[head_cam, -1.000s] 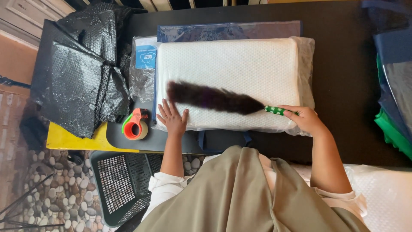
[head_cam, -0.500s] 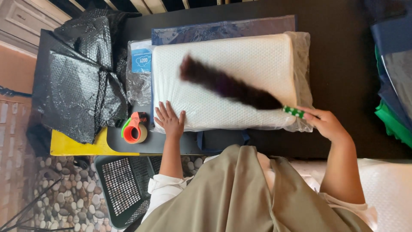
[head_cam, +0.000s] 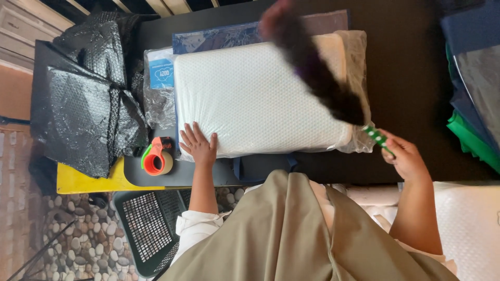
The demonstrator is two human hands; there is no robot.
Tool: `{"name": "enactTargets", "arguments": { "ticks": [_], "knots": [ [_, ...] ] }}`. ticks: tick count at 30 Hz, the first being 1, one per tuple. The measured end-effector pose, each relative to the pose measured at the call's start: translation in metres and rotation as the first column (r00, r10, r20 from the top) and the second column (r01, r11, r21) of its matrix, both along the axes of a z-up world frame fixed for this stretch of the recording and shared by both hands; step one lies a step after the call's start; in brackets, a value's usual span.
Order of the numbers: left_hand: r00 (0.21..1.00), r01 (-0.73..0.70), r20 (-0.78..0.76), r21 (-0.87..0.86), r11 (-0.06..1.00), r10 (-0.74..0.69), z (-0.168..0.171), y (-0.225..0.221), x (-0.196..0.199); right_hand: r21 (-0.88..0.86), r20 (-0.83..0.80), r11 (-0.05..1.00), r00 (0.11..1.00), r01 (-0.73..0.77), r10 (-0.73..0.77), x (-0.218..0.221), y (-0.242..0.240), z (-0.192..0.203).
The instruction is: The person cleans a blue bag with a duster, unfolds the bag, and then places a white pillow inside the bag before zipping it closed.
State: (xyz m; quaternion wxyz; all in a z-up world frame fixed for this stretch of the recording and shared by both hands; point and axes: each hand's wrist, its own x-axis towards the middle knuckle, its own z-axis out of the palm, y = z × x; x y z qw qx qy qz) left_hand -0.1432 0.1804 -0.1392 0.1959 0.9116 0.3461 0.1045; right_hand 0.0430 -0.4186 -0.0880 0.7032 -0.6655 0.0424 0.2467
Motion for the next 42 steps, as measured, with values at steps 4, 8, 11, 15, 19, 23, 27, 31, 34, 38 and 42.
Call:
{"name": "enactTargets", "arguments": {
  "ticks": [4, 8, 11, 15, 19, 23, 27, 31, 34, 38, 42],
  "knots": [
    [0.999, -0.014, -0.034, 0.005, 1.000, 0.015, -0.001, 0.001, -0.001, -0.231, -0.101, 0.922, 0.950, -0.311, 0.295, -0.012, 0.031, 0.040],
    [1.000, -0.014, 0.014, 0.012, 1.000, 0.014, -0.002, 0.000, 0.000, -0.204, -0.113, 0.973, 0.990, -0.105, 0.083, -0.002, 0.021, 0.004],
    [1.000, -0.013, -0.004, 0.001, 1.000, 0.013, 0.000, -0.002, -0.004, -0.191, -0.034, 0.959, 0.975, 0.209, -0.219, 0.003, 0.024, -0.003],
    [1.000, -0.014, -0.004, -0.011, 1.000, 0.014, 0.006, -0.002, 0.000, -0.045, 0.065, 0.987, 0.986, 0.155, -0.152, 0.014, 0.024, 0.007],
    [1.000, -0.020, -0.010, -0.001, 1.000, 0.020, 0.002, -0.002, 0.000, -0.210, -0.045, 0.938, 0.961, -0.275, 0.272, 0.001, 0.037, 0.052],
    [1.000, -0.018, -0.020, 0.011, 1.000, 0.018, -0.001, -0.001, 0.000, -0.254, -0.068, 0.932, 0.966, -0.257, 0.248, 0.006, 0.022, 0.024],
    [1.000, -0.009, 0.002, -0.014, 1.000, 0.009, 0.003, -0.003, -0.002, -0.306, 0.105, 0.933, 0.980, 0.192, -0.167, 0.019, 0.003, -0.014],
    [1.000, 0.012, 0.011, -0.024, 1.000, -0.012, 0.006, -0.003, -0.002, -0.164, 0.173, 0.849, 0.862, 0.502, -0.476, 0.026, 0.002, -0.004],
    [1.000, 0.018, 0.016, -0.010, 1.000, -0.018, 0.003, -0.001, -0.002, -0.036, 0.179, 0.934, 0.922, 0.356, -0.344, 0.010, 0.009, 0.013],
    [0.999, 0.020, 0.036, 0.012, 1.000, -0.020, -0.009, 0.001, -0.002, -0.097, 0.055, 0.988, 0.992, 0.118, -0.113, 0.002, 0.016, 0.003],
    [0.997, 0.040, 0.068, -0.027, 0.999, -0.038, 0.002, 0.006, -0.006, -0.339, 0.138, 0.903, 0.963, 0.265, -0.231, 0.000, 0.032, -0.022]
  ]
}}
